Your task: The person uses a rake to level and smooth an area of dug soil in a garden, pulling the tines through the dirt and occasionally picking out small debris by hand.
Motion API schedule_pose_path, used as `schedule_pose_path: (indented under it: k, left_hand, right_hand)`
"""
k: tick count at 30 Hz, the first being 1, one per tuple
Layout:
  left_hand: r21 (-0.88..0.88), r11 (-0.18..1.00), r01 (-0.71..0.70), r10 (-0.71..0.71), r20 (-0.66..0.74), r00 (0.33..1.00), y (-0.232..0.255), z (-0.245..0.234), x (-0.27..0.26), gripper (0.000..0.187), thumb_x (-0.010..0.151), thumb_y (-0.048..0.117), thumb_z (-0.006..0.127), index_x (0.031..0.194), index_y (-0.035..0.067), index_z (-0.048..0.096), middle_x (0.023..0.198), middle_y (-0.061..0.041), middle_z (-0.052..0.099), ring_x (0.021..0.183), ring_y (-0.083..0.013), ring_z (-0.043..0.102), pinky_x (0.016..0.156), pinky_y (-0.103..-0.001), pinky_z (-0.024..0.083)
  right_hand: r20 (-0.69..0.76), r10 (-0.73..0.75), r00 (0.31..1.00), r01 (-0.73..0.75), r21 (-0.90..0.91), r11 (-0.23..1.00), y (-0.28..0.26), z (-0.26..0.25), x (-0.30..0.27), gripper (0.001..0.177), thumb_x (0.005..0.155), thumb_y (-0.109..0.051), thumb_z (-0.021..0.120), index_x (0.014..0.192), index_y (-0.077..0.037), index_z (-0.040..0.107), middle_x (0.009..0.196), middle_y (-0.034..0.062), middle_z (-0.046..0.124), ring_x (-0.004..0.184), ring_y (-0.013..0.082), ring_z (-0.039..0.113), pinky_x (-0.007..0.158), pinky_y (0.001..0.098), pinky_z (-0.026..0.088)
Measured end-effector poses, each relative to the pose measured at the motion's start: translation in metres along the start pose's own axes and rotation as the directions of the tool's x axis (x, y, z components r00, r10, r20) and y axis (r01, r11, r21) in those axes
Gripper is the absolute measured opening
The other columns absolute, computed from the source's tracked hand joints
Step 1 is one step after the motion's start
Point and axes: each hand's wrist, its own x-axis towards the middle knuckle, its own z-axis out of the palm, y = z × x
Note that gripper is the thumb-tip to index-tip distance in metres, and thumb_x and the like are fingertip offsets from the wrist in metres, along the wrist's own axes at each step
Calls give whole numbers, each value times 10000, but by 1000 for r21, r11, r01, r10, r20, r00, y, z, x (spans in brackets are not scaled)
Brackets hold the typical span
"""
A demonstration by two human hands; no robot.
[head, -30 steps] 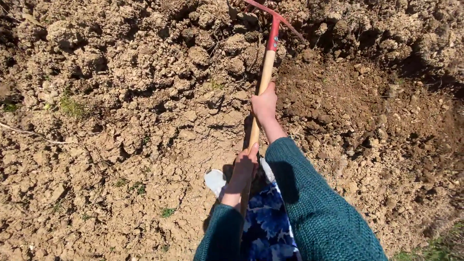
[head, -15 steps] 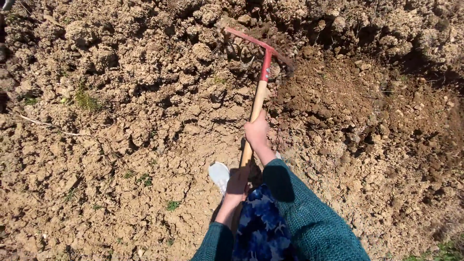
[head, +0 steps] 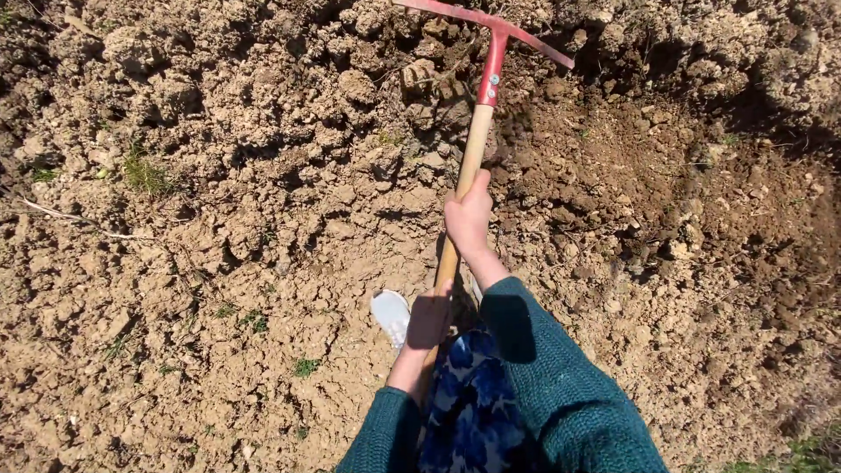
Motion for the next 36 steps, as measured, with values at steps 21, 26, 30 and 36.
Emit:
schedule_pose_path:
  k: [21,26,30,36]
  left_hand:
    - [-77,972,221,-209,139,968,48,0,57,668,967,705,597,710,91,535,576,-115,536,485,-199,540,480,-332,459]
    - [-273,871,408,-373,173,911,41,-4,44,539,987,623,626,775,135,548,495,-78,511,297,-200,502,289,-296,449]
    - [-270,858,438,-404,171,898,41,-14,16,555,996,624,598,721,157,477,445,-97,459,257,-215,429,242,-327,379]
    - [-141,910,389,-367,162,916,-11,-24,-34,578,1028,523,527,667,72,499,508,-118,506,376,-191,544,313,-279,458]
  right_hand:
    - [-88,180,980,-200,-342,918,-37,23,68,483,858,59,544,1302,44,355,1088,345,656,1037,473,692,869,577,594]
    - [-82,218,973,-233,-311,922,-49,21,42,490,854,43,560,1309,51,380,1042,351,669,1018,492,694,871,600,578]
    - [-76,259,963,-270,-338,902,-41,20,17,440,839,29,569,1249,45,411,1064,359,671,1047,499,681,882,585,578]
    - [11,215,977,-205,-256,945,-24,8,-40,477,812,106,546,1264,98,390,1058,412,649,1014,559,667,854,643,545]
